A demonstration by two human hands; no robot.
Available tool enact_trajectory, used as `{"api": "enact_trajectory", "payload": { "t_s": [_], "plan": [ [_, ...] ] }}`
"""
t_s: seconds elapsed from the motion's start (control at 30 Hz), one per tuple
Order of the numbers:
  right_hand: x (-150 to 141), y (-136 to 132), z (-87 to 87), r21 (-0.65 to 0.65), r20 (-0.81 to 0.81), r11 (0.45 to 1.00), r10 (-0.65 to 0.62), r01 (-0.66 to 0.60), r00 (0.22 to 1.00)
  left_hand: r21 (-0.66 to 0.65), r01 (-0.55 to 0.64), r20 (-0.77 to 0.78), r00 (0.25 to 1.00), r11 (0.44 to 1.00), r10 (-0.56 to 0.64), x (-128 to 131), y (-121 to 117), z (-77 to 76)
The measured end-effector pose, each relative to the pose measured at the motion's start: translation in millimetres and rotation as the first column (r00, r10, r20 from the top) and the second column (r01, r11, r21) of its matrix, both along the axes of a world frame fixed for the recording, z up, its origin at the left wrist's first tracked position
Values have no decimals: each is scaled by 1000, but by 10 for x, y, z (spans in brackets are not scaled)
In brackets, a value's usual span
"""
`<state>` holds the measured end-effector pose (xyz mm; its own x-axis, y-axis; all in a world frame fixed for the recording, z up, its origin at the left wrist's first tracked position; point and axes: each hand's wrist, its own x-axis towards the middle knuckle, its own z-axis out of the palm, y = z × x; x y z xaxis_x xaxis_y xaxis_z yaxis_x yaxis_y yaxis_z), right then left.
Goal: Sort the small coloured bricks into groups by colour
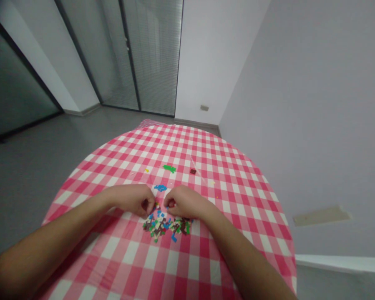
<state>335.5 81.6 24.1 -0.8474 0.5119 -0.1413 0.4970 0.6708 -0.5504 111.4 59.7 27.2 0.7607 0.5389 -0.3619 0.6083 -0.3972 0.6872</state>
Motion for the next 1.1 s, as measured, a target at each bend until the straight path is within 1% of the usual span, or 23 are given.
{"api": "enact_trajectory", "payload": {
  "t_s": [0.2, 0.33, 0.57, 0.67, 0.73, 0.8, 0.9, 0.97, 1.03, 1.1],
  "plan": [
    [12, 2, -10, -48, 22, 998, -49, 50, 999, -12, -1, -5, 1000, 1000, 1, -6, 7, -6],
    [-14, 3, -20, -43, 42, 997, -67, 68, 997, -7, -7, -7, 1000, 1000, 7, -13, 11, -28],
    [-92, -68, -12, 91, 27, 996, -9, 6, 1000, -2, -8, -2, 1000, 1000, 8, -14, 7, -23],
    [-108, -90, -18, 109, 1, 994, 3, -3, 1000, -1, -9, -7, 1000, 1000, 9, -9, 6, -20],
    [-98, -75, -21, 103, -49, 994, -35, 40, 998, -1, -8, -13, 1000, 1000, 8, -7, 7, -21],
    [-72, -29, -32, 78, -115, 989, -115, 124, 987, 4, -3, -18, 1000, 1000, 4, -8, 8, -22],
    [-19, 76, -85, 33, -198, 959, -269, 280, 943, 11, -2, -14, 1000, 1000, 2, -8, 8, -18],
    [12, 147, -145, 30, -226, 936, -336, 352, 914, 5, -1, -6, 1000, 1000, 1, -7, 6, -12],
    [32, 202, -209, 47, -239, 925, -355, 376, 904, -3, -5, -2, 1000, 1000, 5, -6, 5, -6],
    [39, 236, -263, 72, -253, 927, -340, 368, 906, -11, -10, -3, 1000, 1000, 10, -6, 3, -2]
  ]
}}
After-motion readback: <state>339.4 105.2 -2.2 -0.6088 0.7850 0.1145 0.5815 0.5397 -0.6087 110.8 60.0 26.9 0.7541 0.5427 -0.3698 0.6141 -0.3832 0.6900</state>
